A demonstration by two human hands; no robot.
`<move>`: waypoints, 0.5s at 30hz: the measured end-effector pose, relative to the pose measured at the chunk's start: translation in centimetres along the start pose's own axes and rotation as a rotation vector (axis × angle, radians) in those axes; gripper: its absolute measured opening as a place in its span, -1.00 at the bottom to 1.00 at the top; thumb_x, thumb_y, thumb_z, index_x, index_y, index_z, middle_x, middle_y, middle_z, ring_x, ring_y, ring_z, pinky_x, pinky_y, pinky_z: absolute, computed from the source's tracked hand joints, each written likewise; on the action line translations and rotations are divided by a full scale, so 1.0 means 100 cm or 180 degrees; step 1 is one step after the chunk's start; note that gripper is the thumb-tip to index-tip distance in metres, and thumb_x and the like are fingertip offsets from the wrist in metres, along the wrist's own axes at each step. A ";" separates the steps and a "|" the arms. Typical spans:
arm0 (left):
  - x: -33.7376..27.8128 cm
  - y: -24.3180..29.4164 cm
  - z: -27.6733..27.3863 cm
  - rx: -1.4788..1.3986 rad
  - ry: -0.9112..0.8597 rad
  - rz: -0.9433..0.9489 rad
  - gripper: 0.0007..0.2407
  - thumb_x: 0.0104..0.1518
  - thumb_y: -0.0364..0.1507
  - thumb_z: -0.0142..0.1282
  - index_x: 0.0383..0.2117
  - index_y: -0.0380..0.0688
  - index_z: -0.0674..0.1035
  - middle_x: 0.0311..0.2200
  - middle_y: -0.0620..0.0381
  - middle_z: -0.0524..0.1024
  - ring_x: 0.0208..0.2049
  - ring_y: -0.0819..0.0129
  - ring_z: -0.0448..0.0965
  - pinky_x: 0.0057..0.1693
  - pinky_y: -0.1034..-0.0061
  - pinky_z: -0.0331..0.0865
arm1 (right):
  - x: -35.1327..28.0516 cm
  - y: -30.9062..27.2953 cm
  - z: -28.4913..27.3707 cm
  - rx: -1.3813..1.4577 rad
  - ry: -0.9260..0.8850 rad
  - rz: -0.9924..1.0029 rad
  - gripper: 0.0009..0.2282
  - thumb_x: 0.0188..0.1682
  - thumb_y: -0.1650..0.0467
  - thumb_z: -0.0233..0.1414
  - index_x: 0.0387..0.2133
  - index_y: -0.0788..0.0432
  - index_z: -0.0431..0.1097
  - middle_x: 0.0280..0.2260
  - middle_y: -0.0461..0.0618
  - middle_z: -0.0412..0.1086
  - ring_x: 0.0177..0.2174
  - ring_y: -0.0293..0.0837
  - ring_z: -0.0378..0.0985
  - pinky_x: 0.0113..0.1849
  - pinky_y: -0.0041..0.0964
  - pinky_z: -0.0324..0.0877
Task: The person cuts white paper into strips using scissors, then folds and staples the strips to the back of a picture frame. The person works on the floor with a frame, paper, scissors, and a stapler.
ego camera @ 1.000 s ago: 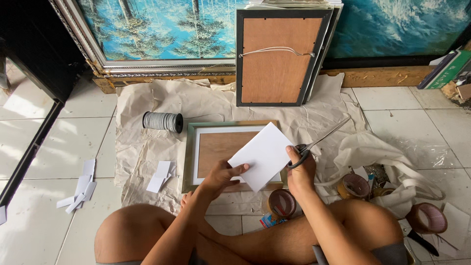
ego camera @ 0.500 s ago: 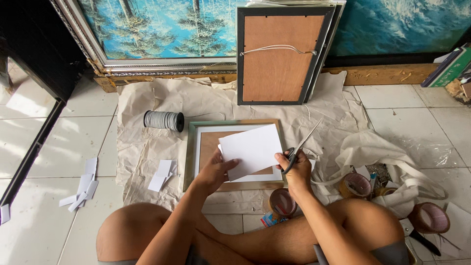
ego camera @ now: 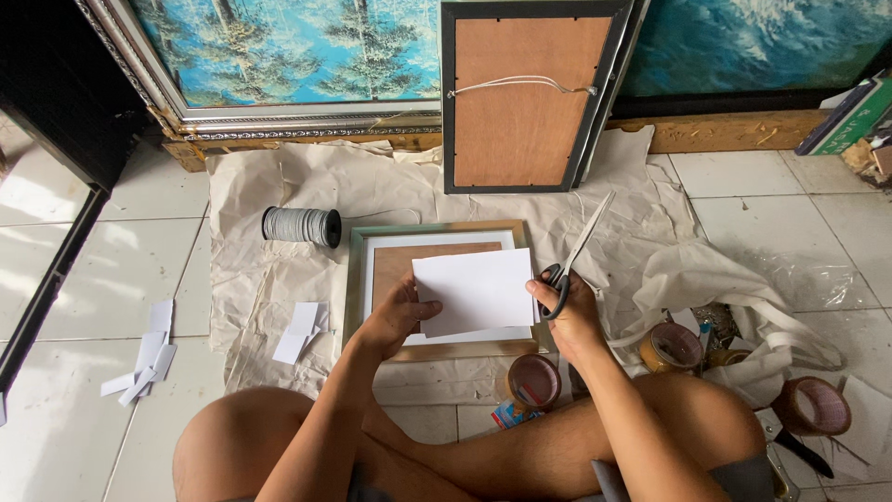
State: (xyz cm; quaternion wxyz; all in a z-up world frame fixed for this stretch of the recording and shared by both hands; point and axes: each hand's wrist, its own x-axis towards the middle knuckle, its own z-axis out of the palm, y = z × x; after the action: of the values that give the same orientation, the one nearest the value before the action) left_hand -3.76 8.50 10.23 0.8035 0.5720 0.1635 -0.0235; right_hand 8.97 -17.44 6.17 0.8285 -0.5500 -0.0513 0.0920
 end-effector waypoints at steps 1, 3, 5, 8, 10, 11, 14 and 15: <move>-0.006 0.006 0.004 -0.0001 0.0004 -0.0007 -0.54 0.05 -0.63 0.27 0.12 -0.17 0.42 -0.11 -0.09 0.58 -0.06 0.01 0.61 0.00 0.07 0.58 | -0.003 -0.005 0.004 0.0000 0.0001 0.0008 -0.73 -0.19 0.53 0.35 -0.35 0.15 0.38 -0.46 -0.10 0.49 -0.48 -0.36 0.53 -0.39 -0.56 0.45; -0.016 0.018 0.015 0.0126 0.0011 0.0058 -0.51 0.05 -0.63 0.28 0.16 -0.15 0.42 -0.11 -0.08 0.58 -0.07 0.09 0.60 -0.02 0.13 0.58 | -0.007 -0.016 0.011 -0.0067 0.0013 -0.0146 -0.74 -0.17 0.54 0.34 -0.34 0.16 0.38 -0.43 -0.07 0.51 -0.42 -0.33 0.57 -0.32 -0.54 0.46; -0.010 0.004 0.007 0.0046 0.0111 0.0098 -0.49 0.05 -0.65 0.26 0.18 -0.20 0.40 -0.10 -0.12 0.57 -0.06 0.03 0.60 -0.02 0.10 0.57 | -0.017 -0.027 0.020 -0.0247 0.0050 -0.0202 -0.75 -0.17 0.55 0.34 -0.35 0.17 0.37 -0.42 -0.07 0.52 -0.41 -0.34 0.57 -0.32 -0.54 0.46; -0.007 -0.003 0.001 -0.0117 0.0300 0.0134 -0.47 0.04 -0.68 0.25 0.20 -0.23 0.37 -0.10 -0.18 0.56 -0.06 -0.06 0.60 -0.03 0.06 0.57 | -0.017 -0.022 0.019 -0.0466 0.0023 -0.0244 -0.73 -0.18 0.56 0.35 -0.33 0.19 0.37 -0.40 -0.02 0.55 -0.38 -0.32 0.58 -0.30 -0.48 0.48; -0.008 -0.001 0.001 -0.0199 0.0382 0.0128 -0.46 0.03 -0.68 0.26 0.20 -0.23 0.37 -0.10 -0.20 0.57 -0.08 -0.09 0.62 -0.03 0.06 0.58 | -0.014 -0.015 0.015 -0.0506 -0.0034 -0.0233 -0.71 -0.20 0.57 0.35 -0.31 0.21 0.37 -0.38 0.02 0.56 -0.37 -0.29 0.60 -0.28 -0.43 0.51; -0.008 0.001 0.002 -0.0223 0.0385 0.0101 -0.47 0.02 -0.68 0.27 0.19 -0.22 0.37 -0.13 -0.18 0.57 -0.10 -0.07 0.63 -0.06 0.07 0.59 | -0.012 -0.013 0.014 -0.0499 -0.0077 -0.0243 -0.70 -0.20 0.57 0.35 -0.31 0.21 0.36 -0.37 0.03 0.57 -0.35 -0.29 0.60 -0.26 -0.42 0.51; -0.014 0.012 0.009 -0.0289 0.0460 0.0080 -0.46 0.02 -0.68 0.26 0.18 -0.20 0.37 -0.15 -0.15 0.57 -0.11 -0.06 0.64 -0.06 0.04 0.60 | -0.023 -0.036 0.024 -0.0554 -0.0220 -0.0281 -0.65 -0.24 0.59 0.36 -0.26 0.24 0.34 -0.25 0.08 0.57 -0.24 -0.24 0.61 -0.22 -0.39 0.53; -0.017 0.016 0.012 -0.0333 0.0532 0.0088 -0.45 0.02 -0.69 0.26 0.19 -0.18 0.36 -0.14 -0.15 0.56 -0.10 -0.07 0.64 -0.04 0.01 0.60 | -0.029 -0.048 0.030 -0.0616 -0.0323 -0.0310 -0.60 -0.27 0.60 0.37 -0.22 0.26 0.32 -0.16 0.12 0.57 -0.15 -0.20 0.61 -0.19 -0.37 0.55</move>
State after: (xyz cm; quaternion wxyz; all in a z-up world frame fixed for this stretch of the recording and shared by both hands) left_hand -4.73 7.66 12.59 0.8161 0.5314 0.2230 0.0439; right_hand 5.99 -17.16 11.85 0.7713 -0.6189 -0.1284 0.0740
